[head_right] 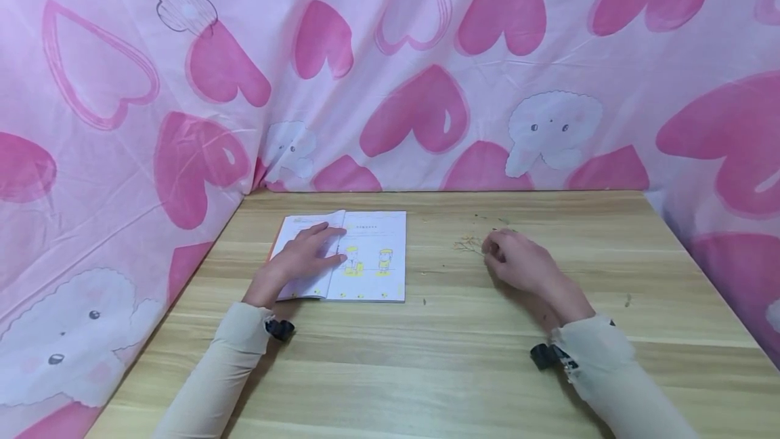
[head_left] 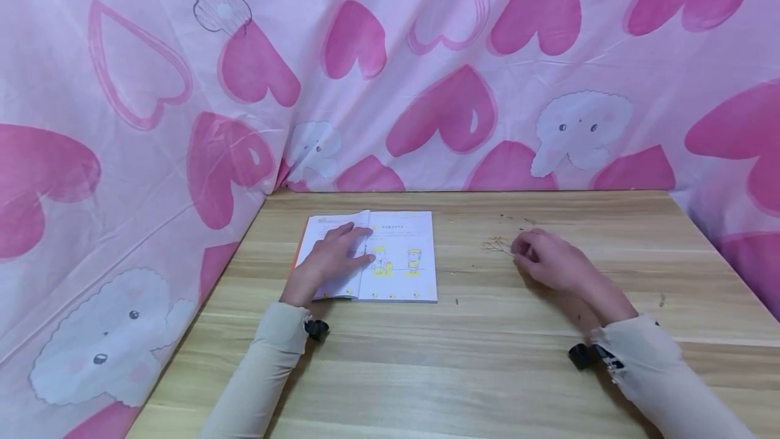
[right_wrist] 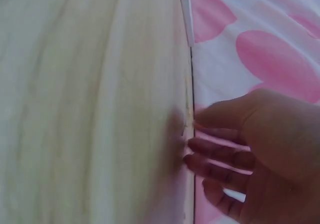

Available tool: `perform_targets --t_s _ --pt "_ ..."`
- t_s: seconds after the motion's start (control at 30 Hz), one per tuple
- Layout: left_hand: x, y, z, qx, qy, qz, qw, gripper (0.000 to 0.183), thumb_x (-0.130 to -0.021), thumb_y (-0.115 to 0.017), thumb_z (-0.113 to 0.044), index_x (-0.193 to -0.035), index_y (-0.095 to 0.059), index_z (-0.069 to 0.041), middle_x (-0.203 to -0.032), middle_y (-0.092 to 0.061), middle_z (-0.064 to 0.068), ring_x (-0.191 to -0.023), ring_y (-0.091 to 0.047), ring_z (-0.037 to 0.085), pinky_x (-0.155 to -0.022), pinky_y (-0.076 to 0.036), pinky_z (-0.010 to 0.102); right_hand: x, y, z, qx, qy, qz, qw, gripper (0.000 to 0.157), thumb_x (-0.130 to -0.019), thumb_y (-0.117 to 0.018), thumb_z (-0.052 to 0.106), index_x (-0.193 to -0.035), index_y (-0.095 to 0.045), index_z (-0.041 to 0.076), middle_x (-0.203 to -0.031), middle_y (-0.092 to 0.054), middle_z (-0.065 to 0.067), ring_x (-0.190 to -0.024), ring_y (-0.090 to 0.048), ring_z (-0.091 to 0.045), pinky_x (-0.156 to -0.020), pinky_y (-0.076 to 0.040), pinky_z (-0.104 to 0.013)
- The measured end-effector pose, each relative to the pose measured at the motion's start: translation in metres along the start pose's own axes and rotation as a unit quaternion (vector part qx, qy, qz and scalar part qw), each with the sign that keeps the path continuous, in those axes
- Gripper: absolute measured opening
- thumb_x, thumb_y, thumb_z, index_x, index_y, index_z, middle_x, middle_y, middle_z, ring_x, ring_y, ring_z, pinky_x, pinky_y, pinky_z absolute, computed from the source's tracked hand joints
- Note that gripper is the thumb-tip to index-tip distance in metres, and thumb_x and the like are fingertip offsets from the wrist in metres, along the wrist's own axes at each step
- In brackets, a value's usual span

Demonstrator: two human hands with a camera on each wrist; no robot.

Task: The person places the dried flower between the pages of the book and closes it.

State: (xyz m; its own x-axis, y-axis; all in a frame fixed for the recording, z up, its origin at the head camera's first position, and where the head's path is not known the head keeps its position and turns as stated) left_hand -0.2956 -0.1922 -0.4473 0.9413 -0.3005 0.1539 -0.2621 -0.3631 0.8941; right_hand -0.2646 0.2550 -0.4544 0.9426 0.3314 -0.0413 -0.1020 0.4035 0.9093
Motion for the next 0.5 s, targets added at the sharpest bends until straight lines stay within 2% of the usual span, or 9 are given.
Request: perform_targets --t_s 0.07,0.2,0.37,0.5 --pt "-0.0007 0.0000 -0.0001 -0.001 -0.001 -0.001 1.0000 0.067 -0.104 -0.070 -0.048 -0.163 -0.047 -0.029 -0.178 -0.030 0.015 -0.166 -0.023 0.042 -0.129 -0.022 0.074 0.0020 0.0025 -0.0002 0.011 -0.017 0.012 1.000 0.015 -0.101 -0.074 0.018 -0.111 -0.075 0.007 -0.100 -0.072 -0.006 -0.090 -0.065 -0.020 -0.077 -0.059 -0.042" --pt "-0.0016 0.0005 -0.0006 -0.005 -0.001 0.000 1.0000 0.067 -0.104 -0.069 -0.049 -0.164 -0.047 -0.028 -0.178 -0.029 0.016 -0.166 -0.023 0.043 -0.129 -0.022 0.075 0.0069 0.0067 -0.0004 0.032 -0.035 0.030 0.998 0.011 -0.099 -0.075 0.020 -0.101 -0.075 0.009 -0.093 -0.071 -0.002 -0.084 -0.063 -0.016 -0.073 -0.057 -0.040" --pt "-0.0013 0.0006 -0.0003 -0.004 0.004 0.002 1.0000 0.066 -0.105 -0.068 -0.049 -0.163 -0.047 -0.028 -0.179 -0.028 0.016 -0.167 -0.022 0.043 -0.129 -0.021 0.076 0.0102 0.0072 -0.0007 0.039 -0.047 0.035 0.998 0.007 -0.099 -0.073 0.018 -0.097 -0.074 0.012 -0.090 -0.070 0.000 -0.082 -0.061 -0.016 -0.070 -0.054 -0.038" --pt "-0.0010 0.0001 -0.0001 -0.003 0.003 0.003 1.0000 0.066 -0.105 -0.067 -0.049 -0.163 -0.047 -0.028 -0.179 -0.028 0.017 -0.167 -0.021 0.043 -0.128 -0.020 0.077 0.0104 0.0062 0.0006 0.025 -0.065 0.039 0.997 0.011 -0.101 -0.073 0.020 -0.099 -0.075 0.010 -0.090 -0.070 -0.001 -0.081 -0.061 -0.016 -0.069 -0.052 -0.036"
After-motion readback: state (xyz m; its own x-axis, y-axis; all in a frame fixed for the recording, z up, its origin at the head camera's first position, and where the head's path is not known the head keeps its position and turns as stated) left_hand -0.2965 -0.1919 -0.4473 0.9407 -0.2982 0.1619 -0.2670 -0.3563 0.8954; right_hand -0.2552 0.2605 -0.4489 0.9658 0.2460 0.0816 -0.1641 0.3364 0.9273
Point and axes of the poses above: each hand's wrist, its own x-axis away from the middle knuckle, its own y-axis out of the back of the hand, z = x × y, the point moved 1 cm from there along -x, towards the middle knuckle
